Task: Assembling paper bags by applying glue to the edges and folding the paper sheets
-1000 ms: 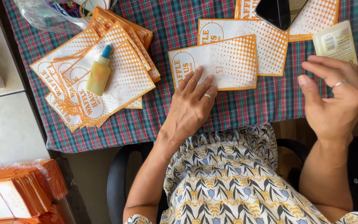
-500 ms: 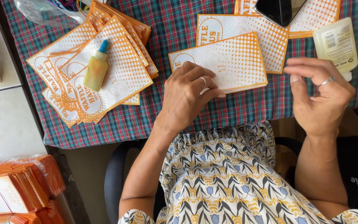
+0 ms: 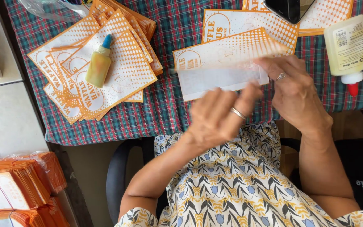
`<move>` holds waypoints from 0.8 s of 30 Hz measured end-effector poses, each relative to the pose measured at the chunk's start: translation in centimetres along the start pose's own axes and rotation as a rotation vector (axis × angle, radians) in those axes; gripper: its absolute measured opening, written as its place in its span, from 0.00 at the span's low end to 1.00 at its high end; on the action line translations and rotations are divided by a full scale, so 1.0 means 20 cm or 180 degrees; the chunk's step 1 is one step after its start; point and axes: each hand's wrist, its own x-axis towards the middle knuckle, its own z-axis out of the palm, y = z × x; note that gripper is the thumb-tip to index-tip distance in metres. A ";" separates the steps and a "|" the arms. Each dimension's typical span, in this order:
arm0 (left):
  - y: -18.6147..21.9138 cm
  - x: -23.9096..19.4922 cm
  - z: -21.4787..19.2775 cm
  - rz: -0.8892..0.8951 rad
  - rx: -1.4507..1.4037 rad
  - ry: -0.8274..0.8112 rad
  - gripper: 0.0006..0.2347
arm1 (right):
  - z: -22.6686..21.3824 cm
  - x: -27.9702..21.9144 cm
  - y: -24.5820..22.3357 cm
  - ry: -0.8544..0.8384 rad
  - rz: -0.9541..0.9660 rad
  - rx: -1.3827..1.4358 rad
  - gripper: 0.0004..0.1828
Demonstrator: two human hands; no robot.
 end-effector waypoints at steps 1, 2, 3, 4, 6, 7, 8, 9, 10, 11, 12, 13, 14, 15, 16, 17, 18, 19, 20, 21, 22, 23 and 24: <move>0.06 0.00 0.02 -0.0023 -0.0360 -0.0002 0.07 | 0.00 0.01 0.00 0.0013 0.0000 0.0030 0.36; 0.11 0.01 0.05 -0.0045 -0.0724 -0.0003 0.02 | -0.01 0.01 0.01 0.0026 0.0000 0.0060 0.37; 0.11 -0.04 0.14 -0.0049 -0.0718 0.0001 0.02 | 0.00 0.00 0.02 0.0023 -0.0006 0.0061 0.37; 0.11 -0.08 0.23 -0.0413 -0.0865 -0.0404 0.10 | 0.00 -0.01 0.03 0.0070 0.0021 0.0069 0.38; 0.08 -0.12 0.36 -0.0781 -0.1036 -0.0815 0.22 | -0.01 -0.03 0.01 0.0102 0.0062 0.0069 0.39; 0.05 -0.11 0.40 -0.0920 -0.1062 -0.1016 0.22 | -0.03 -0.02 -0.02 0.0264 0.0050 0.0046 0.30; 0.01 -0.10 0.44 -0.1058 -0.1088 -0.1219 0.24 | -0.04 -0.01 -0.04 0.0426 0.0037 0.0023 0.22; 0.01 -0.09 0.45 -0.1061 -0.1086 -0.1212 0.24 | -0.04 -0.03 -0.03 0.0424 0.0029 0.0022 0.22; 0.00 -0.08 0.47 -0.0940 -0.0826 -0.1136 0.24 | -0.04 -0.05 -0.02 0.0406 -0.0005 -0.0052 0.15; 0.00 -0.08 0.48 -0.0811 -0.0571 -0.1065 0.25 | -0.04 -0.07 -0.02 0.0393 -0.0029 -0.0126 0.09; 0.00 -0.06 0.47 -0.0807 -0.0573 -0.1064 0.25 | -0.03 -0.08 0.00 0.0395 -0.0026 -0.0128 0.09; 0.00 -0.05 0.46 -0.0792 -0.0599 -0.0974 0.17 | -0.02 -0.10 0.01 0.0413 -0.0007 -0.0185 0.10; 0.00 -0.03 0.46 -0.0777 -0.0626 -0.0883 0.08 | -0.01 -0.11 0.02 0.0431 0.0013 -0.0241 0.11; 0.00 -0.03 0.46 -0.0783 -0.0631 -0.0895 0.08 | 0.00 -0.11 0.02 0.0422 0.0022 -0.0234 0.11; 0.00 -0.02 0.46 -0.0895 -0.0705 -0.0979 0.14 | 0.01 -0.11 0.02 0.0454 0.0047 -0.0158 0.09; -0.01 -0.01 0.47 -0.0997 -0.0776 -0.1046 0.21 | 0.01 -0.11 0.02 0.0496 0.0061 -0.0094 0.08; -0.01 0.01 0.45 -0.0995 -0.0778 -0.1041 0.21 | 0.01 -0.11 0.02 0.0497 0.0060 -0.0100 0.08; -0.02 0.03 0.44 -0.1134 -0.0811 -0.1289 0.19 | 0.00 -0.10 0.02 0.0473 0.0103 -0.0037 0.07; -0.02 0.05 0.42 -0.1271 -0.0844 -0.1539 0.17 | 0.00 -0.10 0.02 0.0449 0.0146 0.0026 0.07; -0.02 0.05 0.44 -0.1274 -0.0841 -0.1536 0.17 | -0.01 -0.10 0.02 0.0449 0.0142 0.0027 0.07; -0.02 0.06 0.45 -0.1392 -0.0904 -0.1567 0.15 | -0.01 -0.09 0.01 0.0425 0.0068 0.0092 0.04; -0.02 0.07 0.46 -0.1512 -0.0971 -0.1602 0.13 | -0.01 -0.09 0.01 0.0400 -0.0003 0.0158 0.05; -0.02 0.06 0.46 -0.1515 -0.0970 -0.1601 0.13 | 0.00 -0.10 0.02 0.0397 -0.0005 0.0160 0.05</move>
